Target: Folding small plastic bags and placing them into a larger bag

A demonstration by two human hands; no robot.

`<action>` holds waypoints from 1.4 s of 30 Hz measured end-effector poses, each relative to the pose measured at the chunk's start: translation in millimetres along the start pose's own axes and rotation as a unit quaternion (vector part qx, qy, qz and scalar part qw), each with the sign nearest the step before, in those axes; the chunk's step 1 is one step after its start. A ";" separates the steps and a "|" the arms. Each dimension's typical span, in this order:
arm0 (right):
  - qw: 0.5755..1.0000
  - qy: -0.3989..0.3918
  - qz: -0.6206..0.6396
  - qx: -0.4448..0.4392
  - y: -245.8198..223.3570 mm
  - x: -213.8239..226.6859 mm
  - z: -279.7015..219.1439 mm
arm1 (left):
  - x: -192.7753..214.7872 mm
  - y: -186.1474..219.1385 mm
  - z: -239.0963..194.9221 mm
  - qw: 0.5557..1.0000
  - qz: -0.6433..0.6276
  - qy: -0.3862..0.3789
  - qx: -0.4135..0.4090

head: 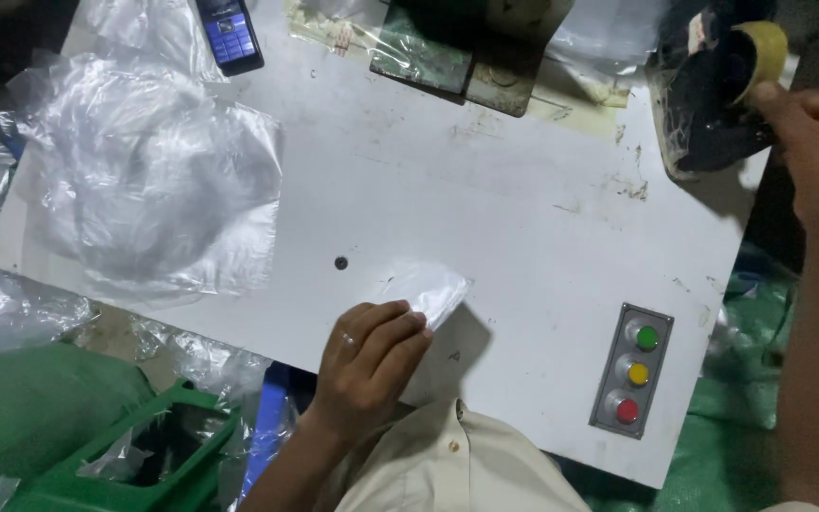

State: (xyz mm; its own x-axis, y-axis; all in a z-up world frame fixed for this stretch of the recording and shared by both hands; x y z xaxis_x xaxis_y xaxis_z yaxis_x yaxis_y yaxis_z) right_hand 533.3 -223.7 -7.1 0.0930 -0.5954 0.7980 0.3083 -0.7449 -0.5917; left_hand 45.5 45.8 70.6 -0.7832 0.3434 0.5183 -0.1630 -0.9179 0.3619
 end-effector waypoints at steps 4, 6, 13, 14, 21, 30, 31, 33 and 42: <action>0.993 0.081 0.069 0.043 11.4 28.1 -39.5 | -4.6 1.1 0.9 0.998 -0.054 0.027 0.000; 0.992 0.056 0.107 -0.022 40.2 11.7 -67.9 | -3.5 7.3 -6.9 0.997 -0.063 0.030 0.008; 0.986 0.149 0.073 -0.016 -41.6 -18.2 -145.9 | -34.5 17.6 -12.7 0.996 -0.081 -0.028 -0.037; 0.974 0.145 0.169 -0.033 -58.2 -23.4 -161.2 | -38.6 22.2 -17.0 0.996 -0.062 -0.038 -0.053; 0.914 -0.055 0.399 -0.044 -194.6 -59.2 -268.9 | -56.0 26.8 -21.6 0.995 -0.062 -0.067 -0.044; 0.964 -0.235 0.036 -0.119 -185.7 -69.6 -283.7 | -48.6 15.6 1.1 0.904 -0.321 -0.007 0.283; 0.965 -0.239 0.075 -0.079 -189.3 -69.9 -283.2 | -56.4 2.1 -4.3 0.831 -0.385 0.016 0.402; 0.963 -0.241 0.113 -0.037 -195.3 -74.8 -281.9 | -68.9 -14.6 -10.1 0.738 -0.441 0.035 0.510; 0.985 -0.136 -0.106 0.013 -177.8 -100.5 -281.9 | -106.5 -45.2 -65.4 0.751 -0.299 -0.200 0.555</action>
State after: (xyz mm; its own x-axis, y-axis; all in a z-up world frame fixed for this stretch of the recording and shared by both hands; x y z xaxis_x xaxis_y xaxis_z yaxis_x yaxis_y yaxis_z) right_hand 202.3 -116.3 -14.3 0.2729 -0.3219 0.9066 0.3712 -0.8341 -0.4080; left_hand 97.1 37.7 -51.7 -0.4904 0.8635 0.1179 0.3600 0.0775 0.9297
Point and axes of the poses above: each hand's wrist, its own z-axis towards the middle knuckle, its own x-axis out of the back of the hand, y = z × x, the point moved 8 cm from there along z, towards the middle knuckle, and after that the axes turned 8 degrees about y, right-handed, at the moved point
